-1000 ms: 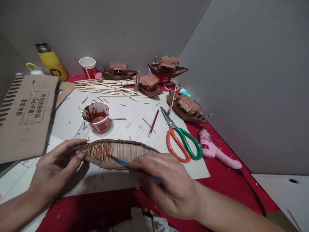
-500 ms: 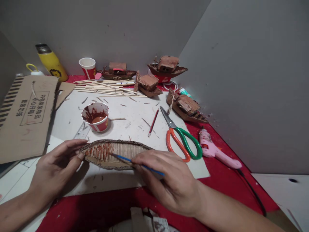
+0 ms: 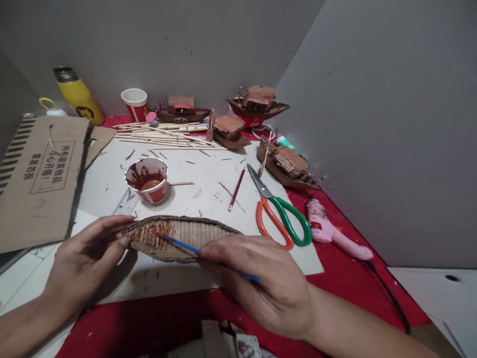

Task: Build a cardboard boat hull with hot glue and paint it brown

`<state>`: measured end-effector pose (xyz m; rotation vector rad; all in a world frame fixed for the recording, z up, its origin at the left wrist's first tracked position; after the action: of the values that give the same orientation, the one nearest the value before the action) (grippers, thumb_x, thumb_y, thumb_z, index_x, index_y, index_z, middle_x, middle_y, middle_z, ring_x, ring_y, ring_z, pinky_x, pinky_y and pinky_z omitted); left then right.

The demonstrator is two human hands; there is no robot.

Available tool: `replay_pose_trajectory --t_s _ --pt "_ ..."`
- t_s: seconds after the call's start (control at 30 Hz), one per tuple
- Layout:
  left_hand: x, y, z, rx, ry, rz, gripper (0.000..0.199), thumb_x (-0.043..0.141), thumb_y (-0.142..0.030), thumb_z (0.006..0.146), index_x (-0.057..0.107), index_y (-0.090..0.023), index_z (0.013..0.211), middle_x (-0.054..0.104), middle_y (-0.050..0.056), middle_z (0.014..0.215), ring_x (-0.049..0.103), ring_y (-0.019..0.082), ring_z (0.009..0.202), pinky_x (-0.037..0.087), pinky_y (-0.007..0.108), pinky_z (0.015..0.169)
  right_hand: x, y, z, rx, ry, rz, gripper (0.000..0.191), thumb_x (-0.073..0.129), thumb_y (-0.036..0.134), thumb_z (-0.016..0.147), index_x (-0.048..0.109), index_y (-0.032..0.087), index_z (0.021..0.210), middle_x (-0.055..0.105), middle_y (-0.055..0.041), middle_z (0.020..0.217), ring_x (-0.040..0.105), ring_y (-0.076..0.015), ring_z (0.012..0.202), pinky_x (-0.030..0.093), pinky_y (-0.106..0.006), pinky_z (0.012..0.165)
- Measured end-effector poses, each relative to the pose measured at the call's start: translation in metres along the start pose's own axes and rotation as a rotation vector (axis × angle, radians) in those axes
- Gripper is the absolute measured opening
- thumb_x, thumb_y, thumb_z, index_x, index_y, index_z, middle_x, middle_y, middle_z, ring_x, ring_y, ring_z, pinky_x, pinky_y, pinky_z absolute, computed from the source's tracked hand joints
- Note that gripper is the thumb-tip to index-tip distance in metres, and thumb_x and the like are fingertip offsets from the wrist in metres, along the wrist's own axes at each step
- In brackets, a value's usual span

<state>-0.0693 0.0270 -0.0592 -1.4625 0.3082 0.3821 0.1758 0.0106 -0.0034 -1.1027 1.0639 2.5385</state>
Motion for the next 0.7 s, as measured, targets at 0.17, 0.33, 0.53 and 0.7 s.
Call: replay_pose_trajectory --t_s 0.17,0.33,0.53,0.7 --pt "-0.001 -0.004 0.000 0.011 -0.010 0.004 0.021 0.059 -0.021 0.081 0.065 -0.016 0.100 0.071 0.001 0.073 0.064 0.010 0.061 0.055 0.018 0.061 0.010 0.001 0.007 -0.070 0.049 0.099 0.031 0.051 0.002 0.088 0.059 0.017 0.115 0.075 -0.0075 0.091 0.072 -0.0144 0.087 0.059 -0.020 0.076" --pt "-0.001 -0.004 0.001 -0.002 -0.005 -0.006 0.021 0.059 -0.021 0.081 0.065 -0.017 0.100 0.072 0.002 0.076 0.065 0.011 0.063 0.056 0.019 0.062 0.009 -0.005 0.007 -0.057 -0.015 0.031 0.037 0.049 -0.003 0.085 0.059 0.017 0.115 0.075 -0.0086 0.095 0.072 -0.0151 0.090 0.059 -0.022 0.076" --pt "0.000 -0.003 0.002 0.006 -0.013 0.000 0.021 0.059 -0.021 0.081 0.066 -0.017 0.101 0.073 0.003 0.080 0.065 0.011 0.065 0.055 0.018 0.063 0.014 -0.003 0.004 -0.073 0.075 0.170 0.030 0.049 0.004 0.089 0.059 0.015 0.115 0.075 -0.0090 0.093 0.072 -0.0160 0.088 0.059 -0.024 0.074" --pt "-0.001 -0.002 0.001 -0.002 -0.009 0.024 0.021 0.059 -0.021 0.081 0.066 -0.017 0.101 0.070 0.001 0.073 0.063 0.010 0.061 0.054 0.018 0.062 0.014 -0.006 0.007 -0.016 0.006 0.164 0.034 0.052 -0.002 0.085 0.061 0.015 0.112 0.075 -0.0072 0.090 0.071 -0.0135 0.086 0.058 -0.020 0.074"
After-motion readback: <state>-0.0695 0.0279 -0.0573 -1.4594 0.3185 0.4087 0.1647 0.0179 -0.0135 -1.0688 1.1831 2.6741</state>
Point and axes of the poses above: each hand's wrist, its own z-axis towards the middle knuckle, its own x-axis out of the palm, y = z × x, the point moved 5 cm from there along z, towards the middle knuckle
